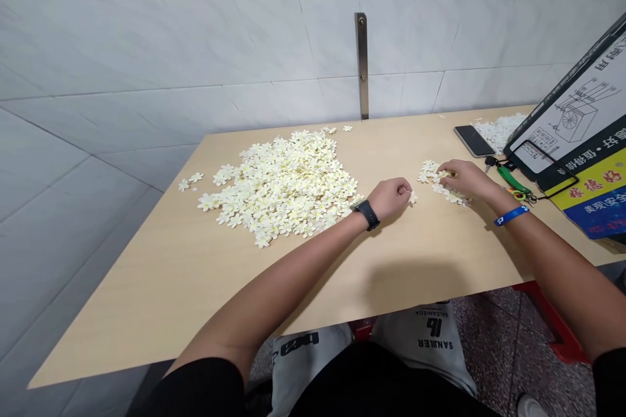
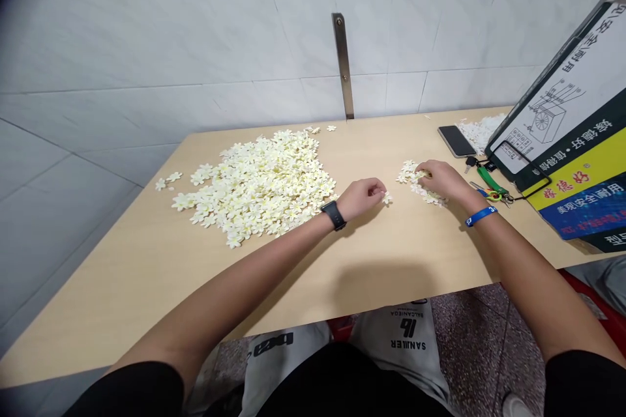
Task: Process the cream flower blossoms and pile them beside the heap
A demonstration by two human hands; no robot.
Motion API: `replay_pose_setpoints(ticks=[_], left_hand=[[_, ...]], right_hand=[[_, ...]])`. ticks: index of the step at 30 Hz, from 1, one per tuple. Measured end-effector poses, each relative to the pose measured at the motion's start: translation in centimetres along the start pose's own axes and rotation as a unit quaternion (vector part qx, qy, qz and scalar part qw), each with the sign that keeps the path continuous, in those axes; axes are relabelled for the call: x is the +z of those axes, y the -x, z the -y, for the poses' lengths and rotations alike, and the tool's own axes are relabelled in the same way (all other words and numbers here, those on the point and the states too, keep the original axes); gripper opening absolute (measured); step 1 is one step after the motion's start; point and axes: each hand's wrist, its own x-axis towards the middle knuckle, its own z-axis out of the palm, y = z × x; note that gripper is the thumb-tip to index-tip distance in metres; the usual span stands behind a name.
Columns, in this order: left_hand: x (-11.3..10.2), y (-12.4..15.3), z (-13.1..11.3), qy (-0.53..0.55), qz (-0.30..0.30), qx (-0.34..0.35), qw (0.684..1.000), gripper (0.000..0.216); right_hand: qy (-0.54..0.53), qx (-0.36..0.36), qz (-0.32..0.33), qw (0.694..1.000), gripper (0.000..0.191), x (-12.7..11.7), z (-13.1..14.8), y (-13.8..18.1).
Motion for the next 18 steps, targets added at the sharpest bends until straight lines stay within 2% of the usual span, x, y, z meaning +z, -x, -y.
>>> replay_pose_setpoints(ticks=[4, 6, 8, 10, 12, 15, 18], left_hand=[[2.2, -4.5, -1.1, 0.006, -0.012, -0.012, 1.000, 0.016], [3.2, -6.3, -1.5, 0.015, -0.012, -0.009, 1.000, 0.022], [3.9, -7.6, -1.7, 0.016, -0.021, 0.001, 1.000, 0.028], [4.6, -8.5, -1.4, 0.008, -0.041, 0.018, 0.999, 0.032], [5.5, -9.1, -1.2, -0.008, -0.067, 0.018, 0.998, 0.045], [7.7, -10.2, -1.9, -0.020, -0.051, -0.010, 0.998, 0.056], [9.8, -11.0, -3.8, -0.020, -0.032, -0.013, 0.999, 0.059]], right_hand=[[-0.020, 0.062, -0.027, 0.998, 0.030, -1.4, -0.6, -0.4], [-0.030, 0.065, -0.032, 0.997, 0.035, -1.9, -1.0, -0.3], [-0.059, 0.051, -0.071, 0.994, 0.040, -1.9, -1.5, 0.2], [-0.101, 0.055, -0.139, 0.984, 0.045, -1.0, -2.0, 1.0], [-0.134, 0.081, -0.187, 0.970, 0.051, 0.5, -2.4, 1.9], [-0.152, 0.089, -0.187, 0.966, 0.057, 3.0, -2.6, 2.5], [-0.176, 0.097, -0.195, 0.960, 0.060, 3.9, -2.0, 1.6]])
